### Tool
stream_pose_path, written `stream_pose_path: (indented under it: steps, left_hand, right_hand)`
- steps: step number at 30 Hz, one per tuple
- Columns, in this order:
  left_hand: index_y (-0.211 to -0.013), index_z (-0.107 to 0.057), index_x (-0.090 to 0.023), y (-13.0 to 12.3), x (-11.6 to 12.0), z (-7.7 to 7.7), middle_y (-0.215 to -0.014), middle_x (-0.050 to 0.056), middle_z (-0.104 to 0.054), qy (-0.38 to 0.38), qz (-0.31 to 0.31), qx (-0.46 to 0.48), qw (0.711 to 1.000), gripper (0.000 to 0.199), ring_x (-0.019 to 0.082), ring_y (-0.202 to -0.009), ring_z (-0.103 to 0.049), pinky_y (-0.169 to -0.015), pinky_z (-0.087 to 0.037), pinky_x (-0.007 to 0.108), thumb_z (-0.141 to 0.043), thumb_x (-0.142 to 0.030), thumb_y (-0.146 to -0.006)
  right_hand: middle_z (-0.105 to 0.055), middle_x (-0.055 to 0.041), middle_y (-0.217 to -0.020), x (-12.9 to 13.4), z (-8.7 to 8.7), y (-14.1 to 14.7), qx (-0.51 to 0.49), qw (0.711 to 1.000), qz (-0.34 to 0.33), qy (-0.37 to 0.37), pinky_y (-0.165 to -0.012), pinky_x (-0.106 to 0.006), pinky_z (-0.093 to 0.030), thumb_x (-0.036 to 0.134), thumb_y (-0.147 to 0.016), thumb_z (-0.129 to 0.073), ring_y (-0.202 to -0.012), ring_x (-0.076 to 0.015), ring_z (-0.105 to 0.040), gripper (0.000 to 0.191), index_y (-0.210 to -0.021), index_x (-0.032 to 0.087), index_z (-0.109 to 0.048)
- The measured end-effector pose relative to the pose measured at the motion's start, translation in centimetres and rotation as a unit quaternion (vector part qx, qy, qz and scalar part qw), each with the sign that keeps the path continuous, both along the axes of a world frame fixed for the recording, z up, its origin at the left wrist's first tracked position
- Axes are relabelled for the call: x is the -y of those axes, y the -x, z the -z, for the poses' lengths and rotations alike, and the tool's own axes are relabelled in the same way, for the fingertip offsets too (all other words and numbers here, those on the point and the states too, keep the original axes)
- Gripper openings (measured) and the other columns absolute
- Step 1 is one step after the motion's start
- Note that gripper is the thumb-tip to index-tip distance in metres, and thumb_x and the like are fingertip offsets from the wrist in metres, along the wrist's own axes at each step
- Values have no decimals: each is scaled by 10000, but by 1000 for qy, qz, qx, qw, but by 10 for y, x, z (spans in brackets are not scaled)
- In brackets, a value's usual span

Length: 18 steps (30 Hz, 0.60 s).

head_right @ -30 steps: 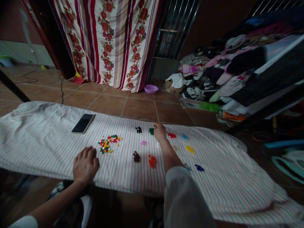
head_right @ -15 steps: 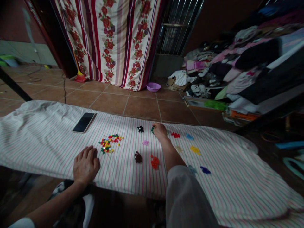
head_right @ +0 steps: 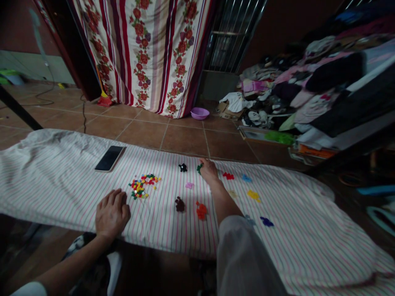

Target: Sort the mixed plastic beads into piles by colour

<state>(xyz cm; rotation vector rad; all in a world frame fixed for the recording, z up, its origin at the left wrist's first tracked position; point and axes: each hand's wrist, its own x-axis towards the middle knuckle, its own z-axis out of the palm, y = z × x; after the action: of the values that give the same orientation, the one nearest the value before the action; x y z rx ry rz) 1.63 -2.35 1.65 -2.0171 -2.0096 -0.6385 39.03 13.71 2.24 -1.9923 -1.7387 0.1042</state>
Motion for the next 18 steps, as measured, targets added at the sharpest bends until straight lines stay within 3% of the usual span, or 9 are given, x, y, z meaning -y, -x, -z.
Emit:
stream_pose_path:
  steps: [13, 18]
  left_hand:
    - [-1105, -604, -146, 1, 0, 1, -1218, 116, -631, -8, 2, -13, 1000, 324, 286, -1220, -498, -989, -371, 423, -458, -193, -820]
    - [-1089, -605, -150, 0, 0, 0, -1218, 107, -633, -2, 1, -18, 1000, 309, 286, -1208, -505, -978, -378, 424, -456, -192, -821]
  right_hand:
    - [-731, -72, -950, -2, 0, -6, -28, 999, -3, 21, -767, -266, -480, -6, -730, -439, -871, -193, -671, 437, -1015, 203, -697]
    - [-716, -97, -1005, 3, -8, -4, -12, 1000, -9, -14, -851, -319, -487, -6, -718, -438, -940, -223, -657, 451, -1032, 193, -694]
